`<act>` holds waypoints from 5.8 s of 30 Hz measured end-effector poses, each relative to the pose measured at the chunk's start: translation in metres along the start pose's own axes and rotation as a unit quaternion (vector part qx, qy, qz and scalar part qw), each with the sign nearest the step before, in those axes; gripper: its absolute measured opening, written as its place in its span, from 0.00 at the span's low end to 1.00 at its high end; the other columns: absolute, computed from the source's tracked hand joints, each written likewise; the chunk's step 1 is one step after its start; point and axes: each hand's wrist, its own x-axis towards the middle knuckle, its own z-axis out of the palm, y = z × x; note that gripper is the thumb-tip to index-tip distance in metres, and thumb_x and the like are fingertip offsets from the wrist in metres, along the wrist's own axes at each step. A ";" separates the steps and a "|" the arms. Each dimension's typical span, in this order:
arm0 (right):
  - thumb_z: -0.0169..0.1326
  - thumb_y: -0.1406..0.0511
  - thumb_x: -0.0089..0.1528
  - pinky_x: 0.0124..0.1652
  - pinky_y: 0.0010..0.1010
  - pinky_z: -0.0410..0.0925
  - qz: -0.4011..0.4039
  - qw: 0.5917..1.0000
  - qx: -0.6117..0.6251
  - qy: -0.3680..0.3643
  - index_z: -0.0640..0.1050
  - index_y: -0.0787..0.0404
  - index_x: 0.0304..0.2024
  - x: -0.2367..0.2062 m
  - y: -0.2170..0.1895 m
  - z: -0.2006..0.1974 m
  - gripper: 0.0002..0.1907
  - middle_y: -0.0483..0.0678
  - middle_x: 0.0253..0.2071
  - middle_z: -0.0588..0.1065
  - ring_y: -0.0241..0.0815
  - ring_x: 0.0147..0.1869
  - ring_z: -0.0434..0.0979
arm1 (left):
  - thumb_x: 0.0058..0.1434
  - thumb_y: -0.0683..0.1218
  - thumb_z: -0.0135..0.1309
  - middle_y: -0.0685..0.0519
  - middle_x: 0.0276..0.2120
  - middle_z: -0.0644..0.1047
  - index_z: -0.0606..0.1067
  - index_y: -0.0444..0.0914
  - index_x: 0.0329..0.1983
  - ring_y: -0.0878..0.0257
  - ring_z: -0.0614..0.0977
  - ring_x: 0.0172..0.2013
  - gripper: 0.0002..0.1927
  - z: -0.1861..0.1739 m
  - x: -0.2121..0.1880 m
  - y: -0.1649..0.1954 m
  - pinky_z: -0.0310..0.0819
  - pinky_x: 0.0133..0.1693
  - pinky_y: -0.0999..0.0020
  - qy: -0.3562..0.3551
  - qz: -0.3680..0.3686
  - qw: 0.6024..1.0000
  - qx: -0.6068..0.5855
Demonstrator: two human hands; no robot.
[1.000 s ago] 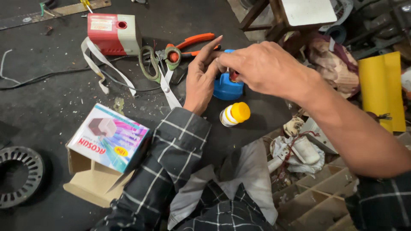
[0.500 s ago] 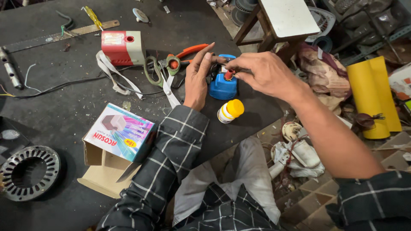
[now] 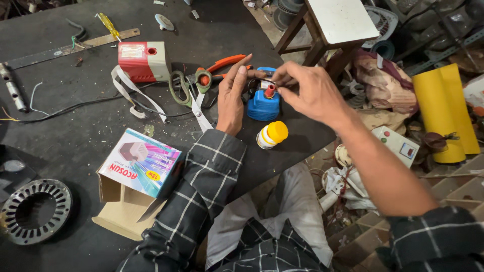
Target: The person sits at a workbench and manipulates a small red cylindrical component, applying adhesive from a yellow-capped bottle. They then insert the component into a blue device and adjust it with their fingers.
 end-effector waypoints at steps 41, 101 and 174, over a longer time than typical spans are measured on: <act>0.61 0.74 0.59 0.46 0.34 0.75 -0.096 0.966 -0.191 0.146 0.84 0.56 0.50 -0.048 0.008 0.029 0.17 0.44 0.48 0.80 0.45 0.48 0.82 | 0.75 0.46 0.49 0.48 0.45 0.82 0.68 0.30 0.69 0.62 0.81 0.50 0.23 0.006 -0.001 -0.001 0.73 0.59 0.65 0.000 0.023 0.999 0.025; 0.61 0.70 0.63 0.48 0.34 0.73 0.038 0.991 -0.002 0.132 0.81 0.63 0.53 -0.041 -0.010 0.012 0.15 0.54 0.48 0.80 0.47 0.50 0.82 | 0.42 0.52 0.74 0.39 0.60 0.75 0.40 0.43 0.81 0.44 0.79 0.59 0.71 0.007 -0.003 0.019 0.74 0.60 0.56 -0.113 0.084 0.878 0.457; 0.67 0.66 0.62 0.43 0.27 0.71 0.131 0.972 0.098 0.171 0.84 0.62 0.48 -0.020 0.048 0.041 0.12 0.49 0.38 0.80 0.36 0.43 0.81 | 0.36 0.50 0.78 0.35 0.65 0.67 0.36 0.35 0.79 0.39 0.70 0.65 0.77 -0.004 0.007 0.012 0.63 0.66 0.52 -0.116 0.084 0.863 0.484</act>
